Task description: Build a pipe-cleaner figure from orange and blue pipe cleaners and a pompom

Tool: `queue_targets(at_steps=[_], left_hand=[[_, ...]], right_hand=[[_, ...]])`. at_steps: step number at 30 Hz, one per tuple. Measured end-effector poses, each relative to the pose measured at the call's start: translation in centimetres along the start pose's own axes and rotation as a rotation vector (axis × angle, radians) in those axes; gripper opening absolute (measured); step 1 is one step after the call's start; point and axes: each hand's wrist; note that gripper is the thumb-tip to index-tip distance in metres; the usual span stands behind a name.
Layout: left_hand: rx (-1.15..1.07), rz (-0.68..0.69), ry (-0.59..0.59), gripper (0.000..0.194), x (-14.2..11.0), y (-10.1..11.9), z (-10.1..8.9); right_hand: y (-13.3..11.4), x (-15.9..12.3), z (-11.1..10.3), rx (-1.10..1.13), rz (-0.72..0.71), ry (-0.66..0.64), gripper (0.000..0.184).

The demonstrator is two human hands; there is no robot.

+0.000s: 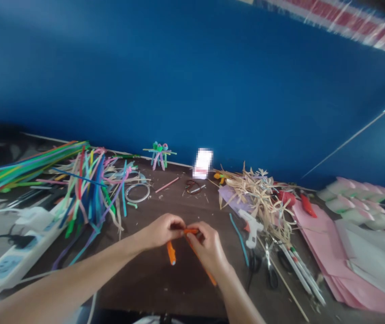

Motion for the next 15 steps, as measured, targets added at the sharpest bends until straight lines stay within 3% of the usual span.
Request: queue_targets(at_steps=[2, 5, 7, 8, 10, 13, 15], left_hand=[[0.134, 0.123, 0.131, 0.012, -0.3, 0.0, 0.0], [0.143, 0.306, 0.441, 0.017, -1.5, 0.1, 0.2], [-0.005, 0.296, 0.562, 0.016, -2.4, -0.1, 0.7], [-0.112, 0.221, 0.549, 0.018, -2.8, -0.3, 1.0], [-0.376, -0.031, 0.410, 0.030, -3.2, -0.6, 1.9], [-0.898, -0.396, 0.047, 0.045, -2.9, -0.9, 2.7], [-1.179, -0.516, -0.206, 0.057, -2.3, -0.8, 2.8]], right_hand=[[0.3, 0.1, 0.7, 0.047, 0.085, 0.043, 0.010], [0.8, -0.1, 1.3, 0.051, 0.189, 0.143, 0.008], [1.0, -0.4, 1.1, 0.001, 0.233, 0.233, 0.009], [1.0, -0.6, 1.0, -0.031, 0.228, 0.274, 0.010], [0.8, -0.9, 0.5, -0.093, 0.153, 0.330, 0.011], [0.2, -1.1, 0.1, -0.153, -0.038, 0.341, 0.011], [-0.2, -1.0, -0.1, -0.165, -0.130, 0.305, 0.014]])
Point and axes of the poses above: each hand's wrist, its own x-axis towards the middle knuckle, its own z-axis out of the palm, y = z × x, and after that the axes turned 15 degrees about -z, right-handed
